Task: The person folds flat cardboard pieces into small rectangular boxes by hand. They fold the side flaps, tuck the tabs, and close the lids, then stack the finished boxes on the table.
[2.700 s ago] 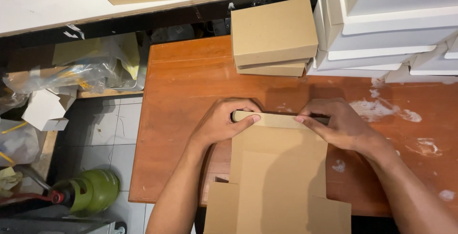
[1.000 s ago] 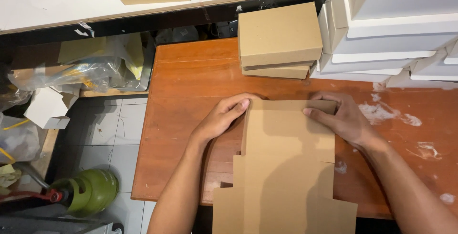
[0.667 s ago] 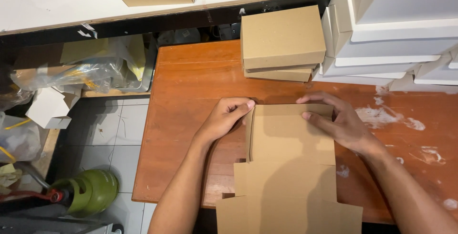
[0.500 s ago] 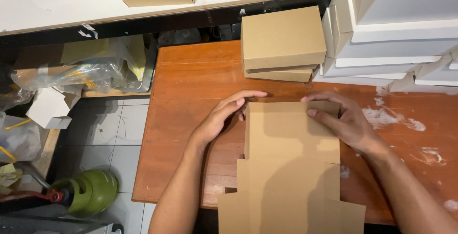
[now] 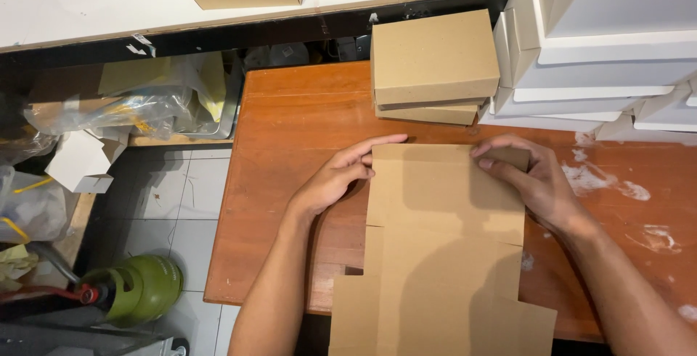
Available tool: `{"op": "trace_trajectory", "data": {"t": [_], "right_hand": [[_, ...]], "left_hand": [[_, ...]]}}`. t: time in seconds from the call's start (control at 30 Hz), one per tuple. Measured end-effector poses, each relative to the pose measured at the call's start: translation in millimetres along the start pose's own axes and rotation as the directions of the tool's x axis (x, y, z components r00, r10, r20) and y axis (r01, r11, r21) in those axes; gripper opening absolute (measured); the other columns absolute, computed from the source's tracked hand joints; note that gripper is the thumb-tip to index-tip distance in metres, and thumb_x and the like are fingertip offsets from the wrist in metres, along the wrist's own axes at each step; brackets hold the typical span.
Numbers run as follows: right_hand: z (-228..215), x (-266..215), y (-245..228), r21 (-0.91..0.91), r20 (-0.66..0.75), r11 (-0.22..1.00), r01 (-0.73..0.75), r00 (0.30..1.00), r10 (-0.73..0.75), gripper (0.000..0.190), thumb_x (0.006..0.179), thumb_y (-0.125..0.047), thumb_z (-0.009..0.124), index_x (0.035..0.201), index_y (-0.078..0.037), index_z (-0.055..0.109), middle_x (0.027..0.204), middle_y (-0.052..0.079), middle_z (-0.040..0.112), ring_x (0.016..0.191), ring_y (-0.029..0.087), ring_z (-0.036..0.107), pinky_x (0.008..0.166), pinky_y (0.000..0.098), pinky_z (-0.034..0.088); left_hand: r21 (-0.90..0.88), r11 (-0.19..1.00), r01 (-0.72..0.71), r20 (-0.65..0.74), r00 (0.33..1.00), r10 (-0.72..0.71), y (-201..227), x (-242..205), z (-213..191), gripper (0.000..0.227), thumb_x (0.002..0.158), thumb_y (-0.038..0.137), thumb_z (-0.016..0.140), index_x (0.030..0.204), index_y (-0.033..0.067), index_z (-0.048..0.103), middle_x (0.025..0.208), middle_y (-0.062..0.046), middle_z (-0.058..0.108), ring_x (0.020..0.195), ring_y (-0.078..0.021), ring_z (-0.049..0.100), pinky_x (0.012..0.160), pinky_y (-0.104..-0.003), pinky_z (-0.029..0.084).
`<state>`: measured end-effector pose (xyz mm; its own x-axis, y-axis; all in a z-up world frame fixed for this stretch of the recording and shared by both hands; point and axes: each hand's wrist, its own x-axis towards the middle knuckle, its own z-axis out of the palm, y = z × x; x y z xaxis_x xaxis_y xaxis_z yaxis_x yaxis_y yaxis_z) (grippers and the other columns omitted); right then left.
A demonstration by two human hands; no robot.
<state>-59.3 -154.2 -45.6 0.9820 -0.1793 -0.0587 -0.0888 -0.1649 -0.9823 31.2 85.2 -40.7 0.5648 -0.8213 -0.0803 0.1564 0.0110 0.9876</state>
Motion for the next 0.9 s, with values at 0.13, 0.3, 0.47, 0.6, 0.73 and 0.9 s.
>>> {"op": "trace_trajectory", "data": {"t": [0.13,0.3,0.47,0.6,0.73,0.9], "right_hand": [[0,1,2,0.015,0.017,1.000,0.009,1.000,-0.009,0.009,0.076,-0.006,0.056,0.083,-0.008,0.061,0.090,0.002,0.061,0.086,0.012,0.055,0.073,0.0232,0.042],[1,1,-4,0.043,0.035,0.995,-0.087,0.996,0.085,0.010,0.076,-0.007,0.055,0.083,-0.007,0.062,0.093,0.004,0.059,0.078,0.016,0.054,0.060,0.0248,0.043],[1,0,-2,0.094,0.015,0.988,-0.123,0.992,0.122,0.010,0.075,-0.003,0.054,0.082,-0.006,0.061,0.088,0.004,0.058,0.072,0.015,0.053,0.057,0.0240,0.041],[0,1,2,0.174,-0.004,0.978,-0.111,0.994,0.114,0.008,0.073,-0.007,0.057,0.081,-0.007,0.060,0.083,0.004,0.057,0.065,0.015,0.052,0.049,0.0237,0.041],[0,2,4,0.168,-0.027,0.980,-0.110,0.993,0.116,0.008,0.072,-0.008,0.058,0.080,-0.007,0.060,0.089,0.004,0.058,0.071,0.015,0.052,0.053,0.0237,0.041],[2,0,5,0.110,-0.024,0.992,-0.057,0.998,0.060,0.007,0.075,-0.008,0.057,0.081,-0.008,0.060,0.090,0.002,0.059,0.076,0.013,0.053,0.058,0.0226,0.042]], "left_hand": [[0.005,1.000,0.027,-0.111,0.993,-0.026,-5,3,-1,0.034,0.084,0.007,0.037,0.115,0.0071,0.050,0.111,-0.006,0.055,0.100,-0.0136,0.051,0.087,-0.023,0.036],[-0.036,0.999,0.024,-0.026,0.999,-0.025,1,0,-2,0.041,0.082,0.016,0.044,0.122,0.0076,0.042,0.120,-0.007,0.049,0.105,-0.0139,0.048,0.092,-0.024,0.034],[-0.040,0.999,-0.007,0.160,0.987,0.013,-1,-5,-6,0.044,0.085,0.021,0.046,0.125,0.0043,0.037,0.125,-0.011,0.044,0.116,-0.0187,0.042,0.100,-0.030,0.031],[-0.101,0.990,-0.097,0.165,0.980,0.113,-16,-3,-12,0.029,0.087,0.016,0.045,0.110,-0.0002,0.050,0.120,-0.008,0.042,0.107,-0.0134,0.044,0.089,-0.024,0.034],[-0.189,0.981,-0.054,0.187,0.978,0.090,-20,0,-13,0.035,0.085,0.010,0.042,0.119,-0.0014,0.044,0.139,-0.007,0.024,0.116,-0.0155,0.038,0.089,-0.025,0.033],[-0.181,0.983,-0.038,0.111,0.992,0.059,-11,1,-5,0.041,0.084,0.018,0.042,0.120,-0.0008,0.042,0.128,-0.011,0.040,0.114,-0.0182,0.043,0.095,-0.028,0.034]]}}
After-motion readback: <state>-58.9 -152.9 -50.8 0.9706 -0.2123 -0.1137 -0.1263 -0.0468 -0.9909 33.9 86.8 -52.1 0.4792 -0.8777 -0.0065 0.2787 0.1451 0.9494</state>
